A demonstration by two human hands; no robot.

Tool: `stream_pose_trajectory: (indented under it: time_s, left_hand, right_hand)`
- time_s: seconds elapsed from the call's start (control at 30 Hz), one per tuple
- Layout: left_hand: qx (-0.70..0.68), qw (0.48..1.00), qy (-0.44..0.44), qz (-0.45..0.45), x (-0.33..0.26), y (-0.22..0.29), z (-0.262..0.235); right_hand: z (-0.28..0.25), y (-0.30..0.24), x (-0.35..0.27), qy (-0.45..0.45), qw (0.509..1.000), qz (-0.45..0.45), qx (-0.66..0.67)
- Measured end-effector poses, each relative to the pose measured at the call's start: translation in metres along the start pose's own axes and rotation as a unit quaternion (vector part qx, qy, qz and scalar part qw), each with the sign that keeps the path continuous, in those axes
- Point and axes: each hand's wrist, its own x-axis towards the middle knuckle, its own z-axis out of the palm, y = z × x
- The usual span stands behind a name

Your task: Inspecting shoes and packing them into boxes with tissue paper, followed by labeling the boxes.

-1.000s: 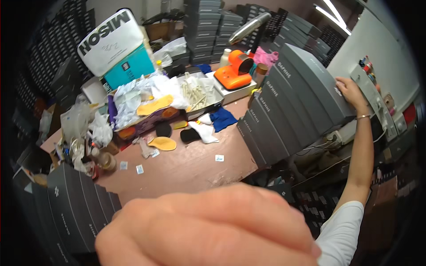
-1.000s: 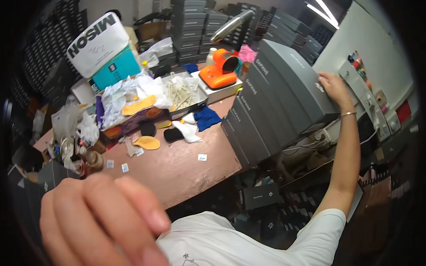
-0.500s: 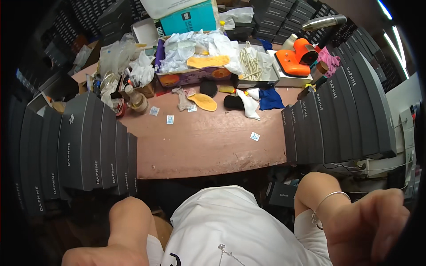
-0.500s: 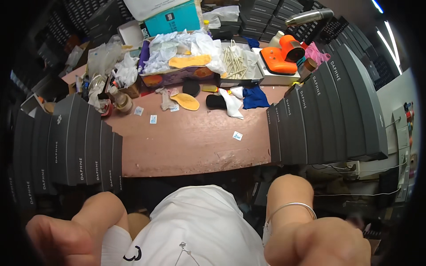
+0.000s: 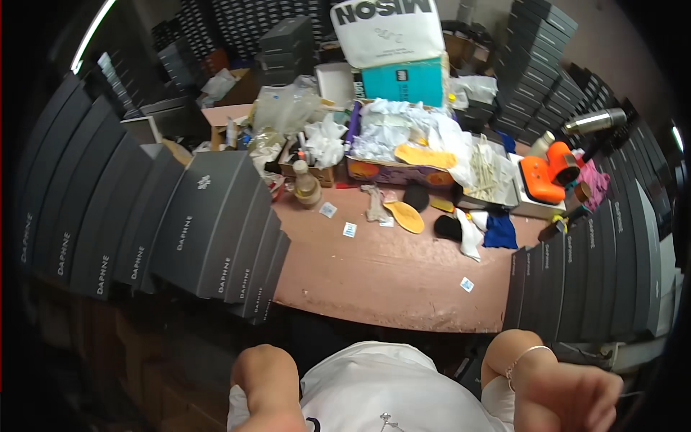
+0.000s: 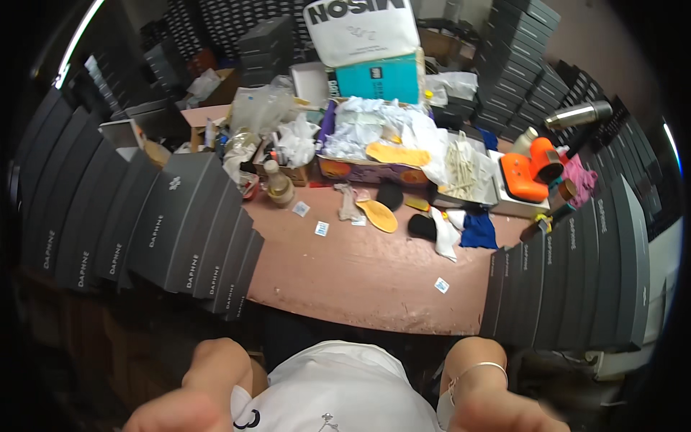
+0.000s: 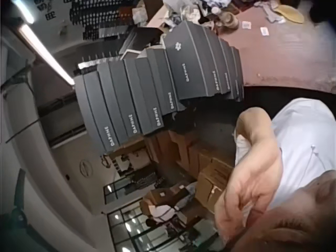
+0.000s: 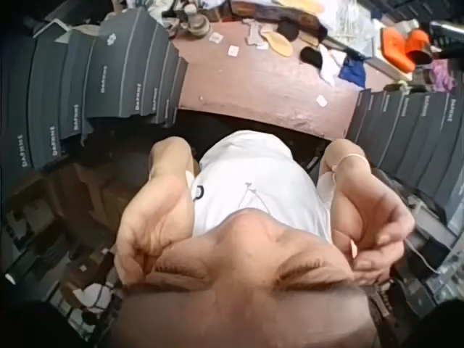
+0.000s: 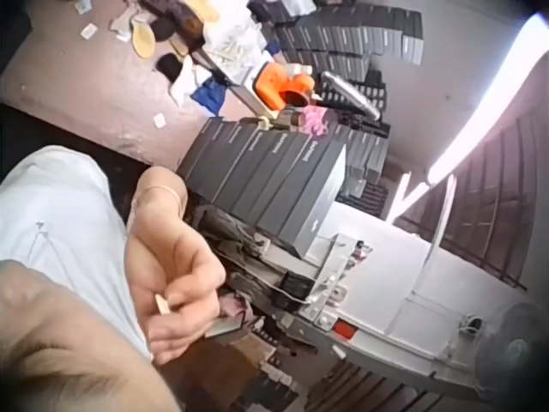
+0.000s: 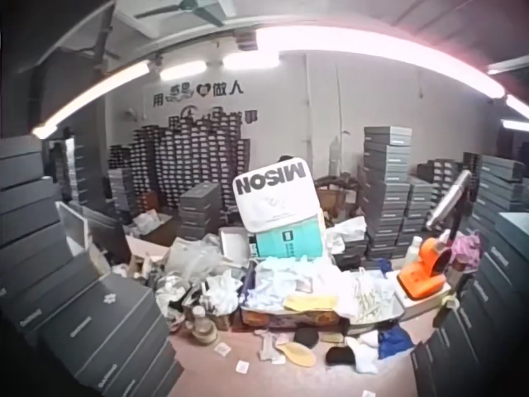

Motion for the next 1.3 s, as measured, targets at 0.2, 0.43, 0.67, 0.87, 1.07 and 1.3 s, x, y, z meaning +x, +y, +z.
stream_pose_trajectory:
  time_s: [0.2, 0.43, 0.67, 0.87, 1.07, 1.3]
  left_hand:
    - [0.615, 0.590, -0.401, -0.336, -0.006, -0.032, -0.185]
    - [0.618, 0.248, -0.441, -0.602, -0.005, -0.052, -0.305]
    - [0.477, 0.407, -0.277, -0.728, -0.078, 0.015, -0.177]
    - [0.120, 0.257, -0.055, -0.957, -0.271, 0.122, -0.160]
    - [-0.008, 0.134, 0.187, -0.973, -0.316, 0.100, -0.157]
    - [0.017, 0.150, 0.146, -0.978, -0.313, 0.099, -0.164]
  right_hand:
    - [0.017, 0.025, -0.159, -0.175, 0.716, 0.671, 0.079]
    - [0.193, 0.077, -0.244, -0.163, 0.451, 0.810, 0.337]
    - [0.109, 0.067, -0.275, -0.090, 0.442, 0.824, 0.343]
    - [-0.051, -0.053, -0.333, -0.121, 0.358, 0.921, 0.094]
    - [-0.084, -0.082, -0.354, -0.017, 0.219, 0.975, 0.037]
    - [-0.079, -0.057, -0.345, 0.008, 0.195, 0.980, 0.034]
